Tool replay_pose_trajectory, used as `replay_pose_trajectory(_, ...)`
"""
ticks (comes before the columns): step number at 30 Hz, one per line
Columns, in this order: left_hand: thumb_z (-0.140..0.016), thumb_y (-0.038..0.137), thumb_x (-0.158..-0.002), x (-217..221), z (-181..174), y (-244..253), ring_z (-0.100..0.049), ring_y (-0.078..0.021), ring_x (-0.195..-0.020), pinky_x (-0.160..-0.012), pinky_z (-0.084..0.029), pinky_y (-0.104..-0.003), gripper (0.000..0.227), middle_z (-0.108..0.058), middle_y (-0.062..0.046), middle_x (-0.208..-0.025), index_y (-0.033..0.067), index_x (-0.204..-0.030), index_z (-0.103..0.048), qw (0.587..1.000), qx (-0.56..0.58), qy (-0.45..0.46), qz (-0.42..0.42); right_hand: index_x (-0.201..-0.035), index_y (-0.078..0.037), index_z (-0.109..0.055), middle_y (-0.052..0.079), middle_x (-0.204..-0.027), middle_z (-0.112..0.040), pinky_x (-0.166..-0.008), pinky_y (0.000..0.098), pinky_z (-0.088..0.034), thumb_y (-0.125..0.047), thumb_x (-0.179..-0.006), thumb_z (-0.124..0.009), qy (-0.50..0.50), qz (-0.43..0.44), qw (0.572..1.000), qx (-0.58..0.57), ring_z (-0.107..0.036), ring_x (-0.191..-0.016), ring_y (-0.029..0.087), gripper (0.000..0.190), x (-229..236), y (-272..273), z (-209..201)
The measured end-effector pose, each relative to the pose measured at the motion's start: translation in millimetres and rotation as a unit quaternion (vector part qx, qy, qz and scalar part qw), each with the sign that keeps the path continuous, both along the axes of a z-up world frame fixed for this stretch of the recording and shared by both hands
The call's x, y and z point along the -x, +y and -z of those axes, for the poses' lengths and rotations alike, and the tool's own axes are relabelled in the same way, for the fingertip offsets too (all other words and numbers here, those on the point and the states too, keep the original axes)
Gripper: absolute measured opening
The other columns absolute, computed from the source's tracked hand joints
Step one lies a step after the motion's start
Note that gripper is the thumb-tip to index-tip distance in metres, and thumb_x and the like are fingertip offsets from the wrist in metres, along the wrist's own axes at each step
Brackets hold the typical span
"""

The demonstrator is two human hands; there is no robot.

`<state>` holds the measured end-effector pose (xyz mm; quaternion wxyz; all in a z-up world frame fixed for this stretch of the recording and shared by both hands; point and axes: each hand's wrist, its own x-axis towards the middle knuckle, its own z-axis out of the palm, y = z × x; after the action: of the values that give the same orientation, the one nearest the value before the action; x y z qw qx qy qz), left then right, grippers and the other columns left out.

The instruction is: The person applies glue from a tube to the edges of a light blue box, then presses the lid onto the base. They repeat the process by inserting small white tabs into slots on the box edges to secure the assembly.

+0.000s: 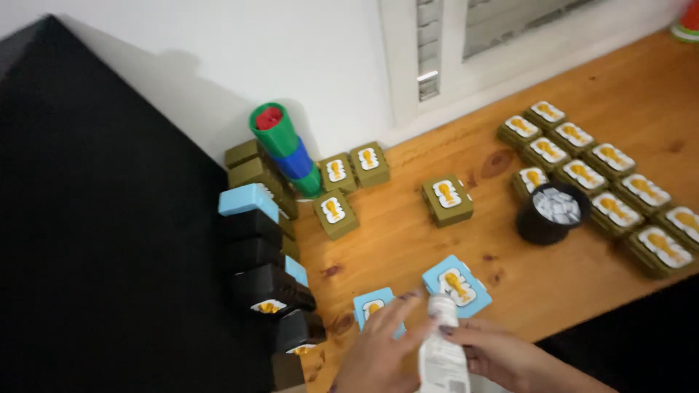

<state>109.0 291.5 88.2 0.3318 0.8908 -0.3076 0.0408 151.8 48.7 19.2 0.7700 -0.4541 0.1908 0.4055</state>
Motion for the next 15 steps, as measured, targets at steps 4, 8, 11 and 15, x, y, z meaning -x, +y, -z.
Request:
replay_pose_trajectory(4, -0.058, 0.01, -0.093, -6.0, 16.5, -17.4, -0.053, -0.0334, -0.121, -0.096, -0.044, -0.046, 0.049, -0.053, -0.016, -0.146, 0.0243, -0.14, -0.059, 0.988, -0.017, -0.142, 0.051, -0.15, -0.008, -0.051, 0.02, -0.143, -0.064, -0.103, 0.0489, -0.048, -0.021, -0.087, -0.059, -0.026, -0.025, 0.997, 0.069, -0.062, -0.128, 0.035, 0.066, 5.2, -1.1, 45.3)
replay_pose_trajectory(8, -0.06, -0.004, -0.079, -7.7, 28.3, -12.1, -0.068, -0.0262, -0.111, -0.092, -0.053, -0.036, 0.052, -0.066, -0.012, -0.133, 0.0069, -0.13, -0.063, 0.987, 0.149, -0.039, -0.043, -0.099, -0.003, -0.067, 0.013, -0.074, -0.062, -0.057, 0.032, -0.033, -0.05, -0.096, -0.031, -0.137, -0.068, 0.977, 0.146, -0.052, -0.062, 0.022, 0.06, -5.9, -11.8, 35.9)
replay_pose_trajectory(11, -0.06, -0.001, -0.087, -6.4, 42.4, -24.0, -0.076, -0.0243, -0.104, -0.087, -0.06, -0.032, 0.04, -0.075, -0.017, -0.122, -0.0023, -0.128, -0.062, 0.943, 0.31, 0.032, -0.12, -0.079, 0.001, -0.066, 0.014, -0.061, -0.061, -0.048, 0.029, -0.03, -0.059, -0.097, -0.028, -0.11, -0.111, 0.961, 0.23, -0.045, -0.048, 0.019, 0.074, -7.9, -1.4, -0.2)
replay_pose_trajectory(15, -0.047, 0.014, -0.099, -11.1, 39.6, -37.1, -0.079, -0.0152, -0.075, -0.065, -0.062, -0.026, 0.032, -0.084, -0.012, -0.103, 0.0027, -0.123, -0.064, 0.908, 0.339, 0.074, -0.233, -0.075, 0.001, -0.061, 0.005, -0.054, -0.044, -0.044, 0.0285, -0.022, -0.02, -0.101, -0.055, -0.09, -0.091, 0.99, 0.055, -0.032, -0.045, 0.013, 0.034, -12.8, -25.2, 55.8)
